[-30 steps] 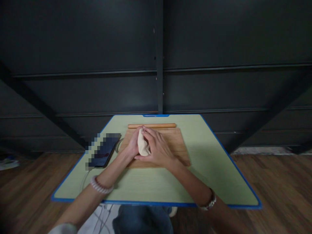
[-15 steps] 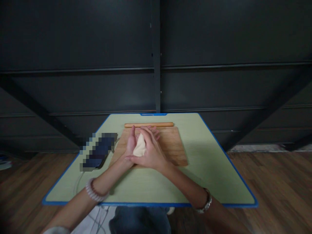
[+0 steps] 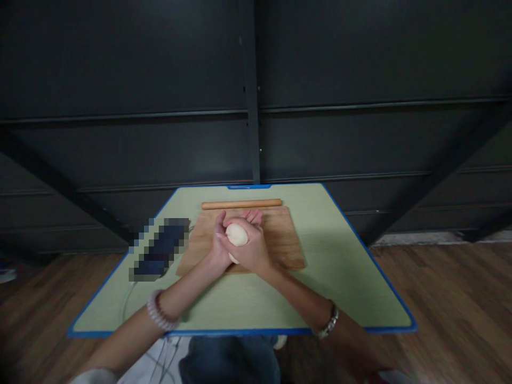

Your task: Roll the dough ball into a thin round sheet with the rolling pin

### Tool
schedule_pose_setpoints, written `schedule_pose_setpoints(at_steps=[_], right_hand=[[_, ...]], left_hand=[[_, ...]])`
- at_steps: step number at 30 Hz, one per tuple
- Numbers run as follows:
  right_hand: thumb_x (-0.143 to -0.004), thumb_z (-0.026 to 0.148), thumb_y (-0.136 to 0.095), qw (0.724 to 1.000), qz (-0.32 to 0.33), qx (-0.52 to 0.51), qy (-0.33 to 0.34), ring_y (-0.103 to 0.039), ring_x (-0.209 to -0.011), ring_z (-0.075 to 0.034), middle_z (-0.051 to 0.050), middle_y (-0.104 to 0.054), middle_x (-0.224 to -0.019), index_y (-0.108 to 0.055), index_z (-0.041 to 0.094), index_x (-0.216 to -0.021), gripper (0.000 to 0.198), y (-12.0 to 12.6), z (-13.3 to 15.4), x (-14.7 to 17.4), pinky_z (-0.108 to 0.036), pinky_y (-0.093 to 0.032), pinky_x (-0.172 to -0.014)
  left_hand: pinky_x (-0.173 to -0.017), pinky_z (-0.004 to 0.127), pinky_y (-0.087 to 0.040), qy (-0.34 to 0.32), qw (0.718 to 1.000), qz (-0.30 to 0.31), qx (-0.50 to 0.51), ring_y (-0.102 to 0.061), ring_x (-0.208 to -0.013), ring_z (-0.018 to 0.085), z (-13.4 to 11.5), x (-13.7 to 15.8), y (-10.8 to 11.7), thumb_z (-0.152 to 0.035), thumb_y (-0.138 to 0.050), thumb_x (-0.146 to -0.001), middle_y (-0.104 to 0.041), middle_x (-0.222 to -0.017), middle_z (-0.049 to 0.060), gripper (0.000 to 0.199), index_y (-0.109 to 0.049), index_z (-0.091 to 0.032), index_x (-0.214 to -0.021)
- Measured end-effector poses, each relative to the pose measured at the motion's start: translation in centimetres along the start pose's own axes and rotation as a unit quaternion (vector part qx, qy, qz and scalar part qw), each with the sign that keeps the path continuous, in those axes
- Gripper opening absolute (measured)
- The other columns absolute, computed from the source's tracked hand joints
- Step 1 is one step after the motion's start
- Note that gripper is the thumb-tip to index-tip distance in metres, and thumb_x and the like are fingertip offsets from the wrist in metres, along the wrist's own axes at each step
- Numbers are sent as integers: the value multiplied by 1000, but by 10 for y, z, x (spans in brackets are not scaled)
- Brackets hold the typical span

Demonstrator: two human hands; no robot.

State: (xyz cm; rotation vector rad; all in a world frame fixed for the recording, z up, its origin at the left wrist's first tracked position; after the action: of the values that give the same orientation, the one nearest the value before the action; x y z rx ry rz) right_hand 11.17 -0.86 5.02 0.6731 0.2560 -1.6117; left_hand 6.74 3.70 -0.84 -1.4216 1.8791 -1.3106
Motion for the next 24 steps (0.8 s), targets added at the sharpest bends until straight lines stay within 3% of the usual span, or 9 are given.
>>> schedule_pose_setpoints(at_steps=[7,13,16,18,22,24], right_hand=[[-74,41,-60,997,-16,-61,-49,-57,-62,-15,-1,-60,-65,-55,20,-66,23,10,5,-7,-28,-50,-62],[-86,54,-40,983,-75,-51,-162,-59,-67,-16,-4,-61,-73,-54,20,-84,37,26,-35,-15,-24,-49,-59],[-93,50,-22,987,-80,-11,-139,-60,-86,-18,-6,-63,-93,-51,21,-105,43,30,-43,-23,-27,-50,-72],[-95,46,-15,993,-41,2,-115,-59,-96,-17,-7,-62,-104,-48,22,-112,45,25,-42,-26,-28,-49,-79],[-93,41,-36,998,59,-15,-2,-53,-107,-18,-6,-58,-111,-57,22,-94,28,6,-21,-21,-32,-43,-92],[-90,37,-45,997,57,-29,43,-53,-108,-18,-6,-57,-109,-57,22,-89,19,3,-13,-17,-34,-43,-94]], left_hand=[[-85,40,-48,14,1000,7,-22,-62,-96,28,-1,6,-5,-55,-45,-73,-67,-95,13,47,-61,-14,-90],[-72,30,-50,47,999,3,6,-63,-73,18,2,15,-12,-45,-40,-83,-67,-79,8,39,-62,-13,-83],[-70,28,-50,49,998,31,7,-63,-75,16,3,17,-20,-43,-37,-86,-67,-86,8,39,-62,-14,-92],[-69,29,-51,50,998,35,7,-62,-73,16,1,14,-19,-45,-37,-87,-66,-85,6,39,-61,-16,-93],[-59,25,-51,20,999,-30,30,-59,-57,13,-15,5,-1,-52,-38,-87,-61,-65,2,42,-58,-16,-75],[-55,23,-50,8,997,-59,39,-58,-53,12,-23,3,7,-55,-40,-86,-60,-63,2,46,-58,-15,-74]])
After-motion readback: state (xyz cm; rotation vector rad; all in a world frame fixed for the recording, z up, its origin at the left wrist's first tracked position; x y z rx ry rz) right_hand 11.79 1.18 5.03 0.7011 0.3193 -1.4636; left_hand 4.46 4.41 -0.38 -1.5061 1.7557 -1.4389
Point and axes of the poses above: each hand's wrist, its own x-axis away from the middle knuckle, its own y-axis out of the back of the hand, z = x × y, the point moved 7 cm from there along -x, towards the middle knuckle
